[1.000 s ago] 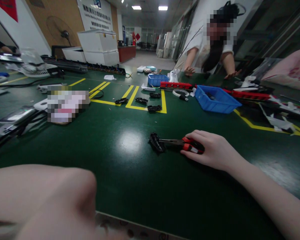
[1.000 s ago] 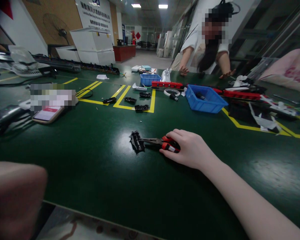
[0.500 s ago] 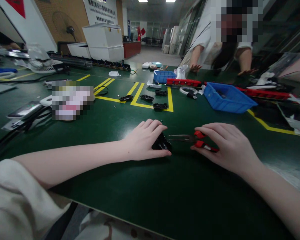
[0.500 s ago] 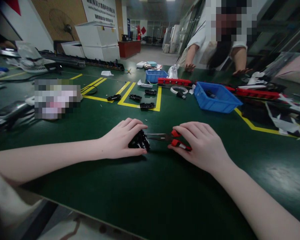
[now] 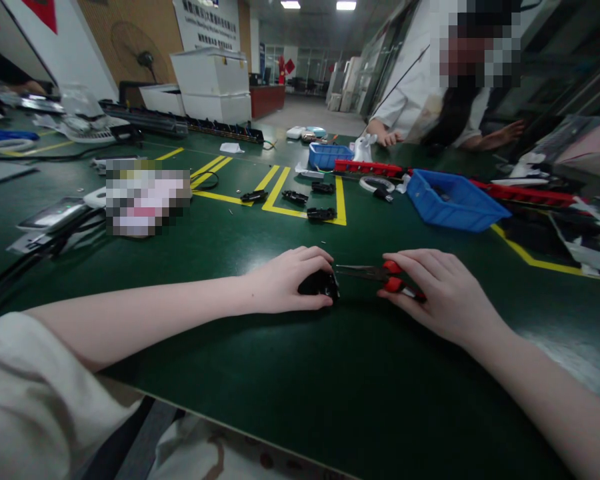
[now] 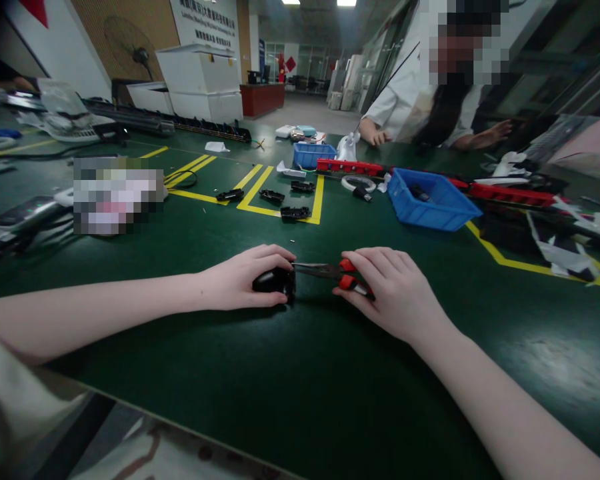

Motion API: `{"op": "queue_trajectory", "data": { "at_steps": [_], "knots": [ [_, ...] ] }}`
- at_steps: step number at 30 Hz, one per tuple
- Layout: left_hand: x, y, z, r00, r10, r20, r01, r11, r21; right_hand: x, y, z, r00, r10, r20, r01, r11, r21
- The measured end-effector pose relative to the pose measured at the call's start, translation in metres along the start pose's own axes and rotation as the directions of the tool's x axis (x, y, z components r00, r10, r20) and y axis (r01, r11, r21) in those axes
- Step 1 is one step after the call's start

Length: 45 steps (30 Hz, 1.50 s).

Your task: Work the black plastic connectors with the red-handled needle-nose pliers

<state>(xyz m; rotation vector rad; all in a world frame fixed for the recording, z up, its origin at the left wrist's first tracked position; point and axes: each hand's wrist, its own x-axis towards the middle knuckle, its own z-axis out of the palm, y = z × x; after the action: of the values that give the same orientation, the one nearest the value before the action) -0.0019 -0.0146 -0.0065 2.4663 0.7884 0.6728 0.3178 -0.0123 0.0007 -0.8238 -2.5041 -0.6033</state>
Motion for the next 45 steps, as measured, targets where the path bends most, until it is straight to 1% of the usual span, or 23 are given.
{"op": "queue_trajectory", "data": {
  "at_steps": [4, 10, 15, 20, 26, 30, 34, 45],
  "knots": [
    [0.001, -0.003, -0.001, 1.000, 0.011, 0.005, -0.011, 0.999, -0.030, 0.001, -0.005, -0.001, 1.000, -0.012, -0.018, 0.013, 0.999, 0.047],
    [0.002, -0.002, -0.001, 0.999, 0.048, 0.015, -0.048, 0.997, -0.053, 0.004, -0.009, 0.001, 0.998, -0.052, -0.046, 0.054, 0.998, 0.021],
    [0.002, -0.001, 0.000, 0.997, 0.076, 0.024, -0.075, 0.997, -0.024, 0.004, -0.010, 0.001, 0.996, -0.069, -0.065, 0.069, 0.998, 0.006],
    [0.001, -0.001, 0.000, 0.997, 0.065, 0.045, -0.062, 0.997, -0.050, 0.004, -0.011, 0.000, 0.994, -0.087, -0.072, 0.089, 0.996, 0.023],
    [0.001, -0.003, -0.001, 0.994, 0.059, 0.090, -0.054, 0.997, -0.060, 0.004, -0.011, -0.001, 0.995, -0.085, -0.057, 0.088, 0.995, 0.046],
    [0.001, -0.005, -0.001, 0.993, 0.079, 0.084, -0.074, 0.995, -0.066, 0.005, -0.011, -0.003, 0.995, -0.086, -0.047, 0.087, 0.996, 0.028],
    [0.002, -0.006, -0.001, 0.992, 0.086, 0.088, -0.081, 0.995, -0.057, 0.005, -0.011, -0.003, 0.998, -0.052, -0.024, 0.054, 0.997, 0.047],
    [0.003, -0.007, -0.001, 0.987, 0.127, 0.103, -0.124, 0.992, -0.033, 0.005, -0.011, -0.001, 0.997, -0.043, -0.067, 0.045, 0.998, 0.036]
  ]
}}
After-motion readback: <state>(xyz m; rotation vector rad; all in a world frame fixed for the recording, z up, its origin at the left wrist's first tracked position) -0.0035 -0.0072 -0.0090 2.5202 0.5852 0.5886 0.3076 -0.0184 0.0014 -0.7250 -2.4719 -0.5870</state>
